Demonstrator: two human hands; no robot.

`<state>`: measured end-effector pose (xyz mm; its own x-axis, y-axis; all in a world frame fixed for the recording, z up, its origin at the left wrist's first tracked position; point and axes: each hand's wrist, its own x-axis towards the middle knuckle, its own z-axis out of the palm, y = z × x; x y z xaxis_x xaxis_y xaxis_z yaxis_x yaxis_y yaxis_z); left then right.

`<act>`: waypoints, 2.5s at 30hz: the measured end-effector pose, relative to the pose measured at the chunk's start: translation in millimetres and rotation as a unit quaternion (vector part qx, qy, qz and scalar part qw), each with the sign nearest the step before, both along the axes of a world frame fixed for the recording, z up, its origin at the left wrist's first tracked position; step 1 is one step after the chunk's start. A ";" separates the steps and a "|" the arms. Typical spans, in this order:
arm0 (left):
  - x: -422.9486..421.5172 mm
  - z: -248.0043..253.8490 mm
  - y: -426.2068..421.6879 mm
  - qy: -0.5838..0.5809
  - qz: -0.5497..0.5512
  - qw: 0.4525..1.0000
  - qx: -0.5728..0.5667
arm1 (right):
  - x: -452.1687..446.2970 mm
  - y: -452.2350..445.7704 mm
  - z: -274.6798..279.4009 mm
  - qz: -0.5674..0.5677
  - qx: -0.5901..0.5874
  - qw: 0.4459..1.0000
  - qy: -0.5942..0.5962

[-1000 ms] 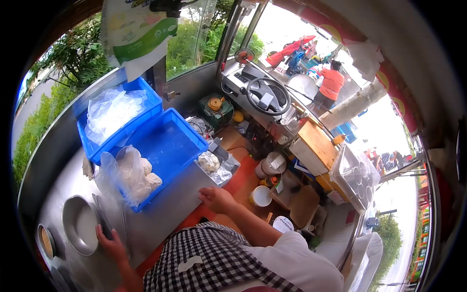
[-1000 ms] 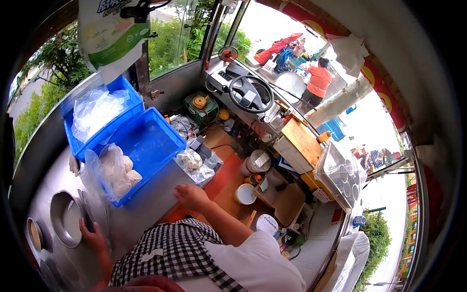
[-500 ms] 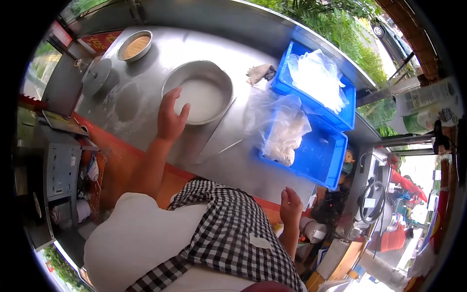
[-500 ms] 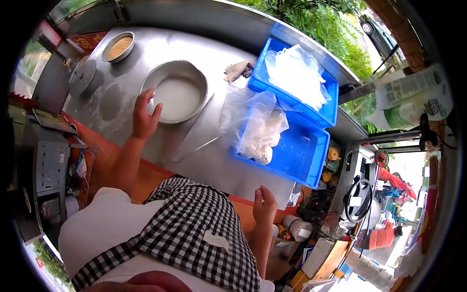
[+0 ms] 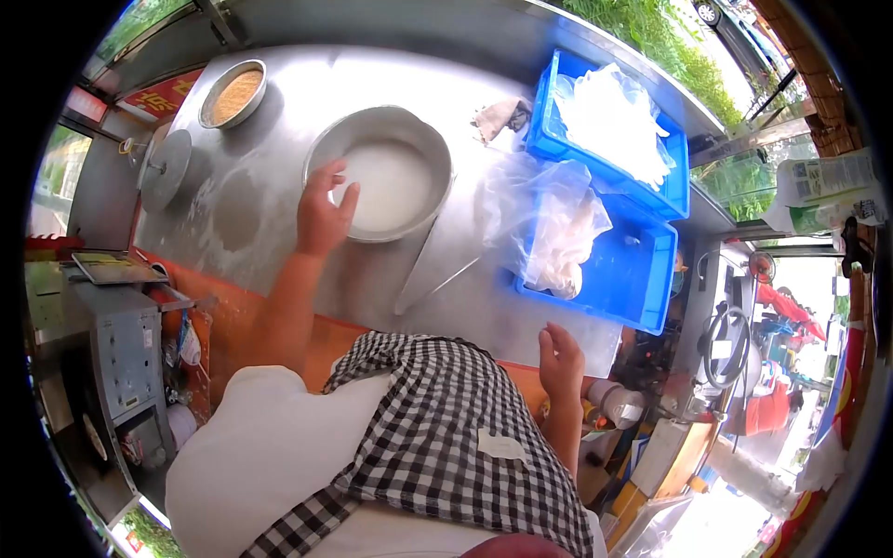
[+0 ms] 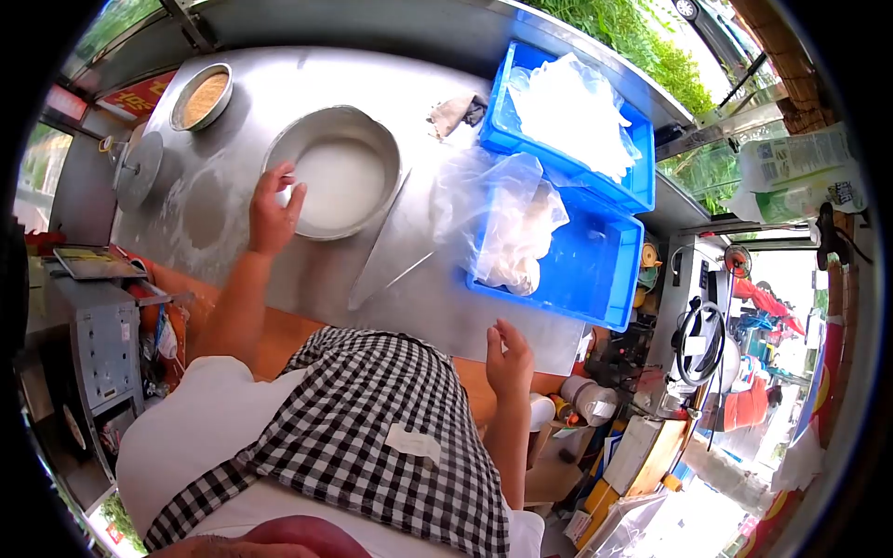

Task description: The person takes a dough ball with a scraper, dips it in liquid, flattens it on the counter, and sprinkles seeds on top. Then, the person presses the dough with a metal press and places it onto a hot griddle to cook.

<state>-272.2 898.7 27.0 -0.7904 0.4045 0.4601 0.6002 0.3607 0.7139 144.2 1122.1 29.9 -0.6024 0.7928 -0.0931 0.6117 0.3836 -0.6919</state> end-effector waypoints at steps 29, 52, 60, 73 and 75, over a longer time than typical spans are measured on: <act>31.0 -13.6 -29.7 -0.026 -0.041 0.998 -0.040 | -36.9 -3.5 0.1 0.029 -0.036 0.999 0.002; 227.1 11.7 -55.3 -0.008 0.076 0.984 -0.160 | -8.7 121.5 -54.2 0.214 -0.036 0.972 0.091; 295.4 -1.2 -121.0 -0.112 0.197 0.963 -0.146 | -65.1 93.0 -9.5 0.342 0.014 0.931 0.123; 294.3 -56.8 -235.5 -0.116 0.217 0.968 -0.054 | -74.2 -30.3 -11.6 0.411 0.024 0.905 0.107; 304.2 -63.5 -260.8 -0.171 0.226 0.958 -0.032 | -73.5 -60.6 -2.2 0.413 0.031 0.907 0.076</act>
<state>31.9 637.9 -36.5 -0.9917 0.0038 0.1284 0.1070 0.5775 0.8093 70.7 1061.5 27.7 -0.9954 0.0661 0.0697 -0.0023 0.7091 -0.7051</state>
